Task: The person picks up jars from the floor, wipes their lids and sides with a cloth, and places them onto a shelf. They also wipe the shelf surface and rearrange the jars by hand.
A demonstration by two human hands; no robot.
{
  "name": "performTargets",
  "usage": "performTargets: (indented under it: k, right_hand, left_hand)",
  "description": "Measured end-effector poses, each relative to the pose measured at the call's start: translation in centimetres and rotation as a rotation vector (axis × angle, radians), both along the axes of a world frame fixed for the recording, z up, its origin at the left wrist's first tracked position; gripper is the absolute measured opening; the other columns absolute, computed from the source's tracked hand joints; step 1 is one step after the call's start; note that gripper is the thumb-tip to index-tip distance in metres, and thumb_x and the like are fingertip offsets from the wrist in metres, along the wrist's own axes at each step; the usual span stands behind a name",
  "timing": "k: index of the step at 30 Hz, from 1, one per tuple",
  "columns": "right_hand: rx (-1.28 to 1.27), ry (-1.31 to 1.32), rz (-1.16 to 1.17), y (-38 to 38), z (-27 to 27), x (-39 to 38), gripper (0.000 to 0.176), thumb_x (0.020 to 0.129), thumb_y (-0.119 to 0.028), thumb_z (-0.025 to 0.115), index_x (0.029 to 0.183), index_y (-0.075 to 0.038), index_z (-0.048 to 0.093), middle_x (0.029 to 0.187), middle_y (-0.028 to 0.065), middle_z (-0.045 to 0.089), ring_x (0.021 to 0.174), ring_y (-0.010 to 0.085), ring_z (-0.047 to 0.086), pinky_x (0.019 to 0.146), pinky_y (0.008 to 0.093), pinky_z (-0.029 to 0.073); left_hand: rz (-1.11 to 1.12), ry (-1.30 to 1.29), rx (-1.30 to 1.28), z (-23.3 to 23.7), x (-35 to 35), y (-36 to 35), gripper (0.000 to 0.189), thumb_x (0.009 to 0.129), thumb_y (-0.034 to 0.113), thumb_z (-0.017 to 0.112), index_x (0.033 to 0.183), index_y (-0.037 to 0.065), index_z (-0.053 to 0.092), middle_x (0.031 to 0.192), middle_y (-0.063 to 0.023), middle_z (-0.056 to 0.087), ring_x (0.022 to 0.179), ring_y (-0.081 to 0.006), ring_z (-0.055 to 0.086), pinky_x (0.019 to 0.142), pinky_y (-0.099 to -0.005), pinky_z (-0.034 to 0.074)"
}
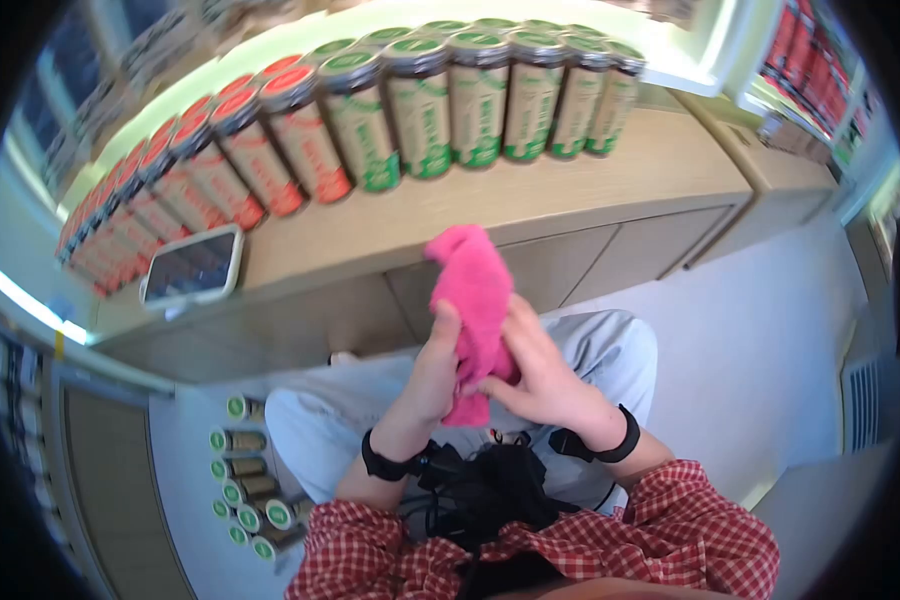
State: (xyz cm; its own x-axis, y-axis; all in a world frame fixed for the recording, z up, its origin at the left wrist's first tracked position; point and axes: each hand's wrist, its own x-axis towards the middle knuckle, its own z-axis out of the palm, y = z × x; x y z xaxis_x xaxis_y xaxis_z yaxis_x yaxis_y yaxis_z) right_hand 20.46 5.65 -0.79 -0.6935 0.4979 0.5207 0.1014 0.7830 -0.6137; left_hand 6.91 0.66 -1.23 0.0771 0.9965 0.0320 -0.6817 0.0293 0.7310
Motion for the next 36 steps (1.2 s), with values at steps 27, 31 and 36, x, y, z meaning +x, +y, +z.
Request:
performTargets:
  k: [27,31,36]
  right_hand:
    - [-1.008,0.358,-0.231,3.1,-4.5,1.3,0.044,0.094,-0.024,0.045,0.129,0.004,0.042,0.121,0.0146,0.052,0.102,0.022,0.056,0.088,0.0346,0.046]
    - [-0.976,0.452,-0.217,3.3,-3.9,1.9,0.043,0.093,-0.02,0.046,0.128,0.004,0.043,0.119,0.0152,0.053,0.103,0.0221,0.056,0.088,0.0344,0.046]
    - [-1.105,0.694,0.04,2.7,-4.3,1.5,0.04,0.091,-0.016,0.049,0.126,0.003,0.044,0.116,0.0144,0.055,0.103,0.0208,0.056,0.088,0.0336,0.046]
  left_hand:
    - [0.58,1.534,-1.315,-13.2,-12.4,-31.3,0.048,0.066,0.029,0.074,0.101,0.002,0.057,0.091,-0.02,0.062,0.086,-0.0343,0.061,0.074,-0.0414,0.048]
    - [0.801,1.487,-1.232,-11.4,-12.9,-30.5,0.049,0.066,0.028,0.073,0.103,0.0,0.055,0.088,-0.024,0.062,0.084,-0.0362,0.061,0.074,-0.0399,0.048]
    - [1.406,1.11,-0.654,-0.4,-12.0,-25.4,0.042,0.076,0.01,0.069,0.111,-0.001,0.048,0.091,-0.0095,0.061,0.075,-0.0157,0.061,0.063,-0.0268,0.05]
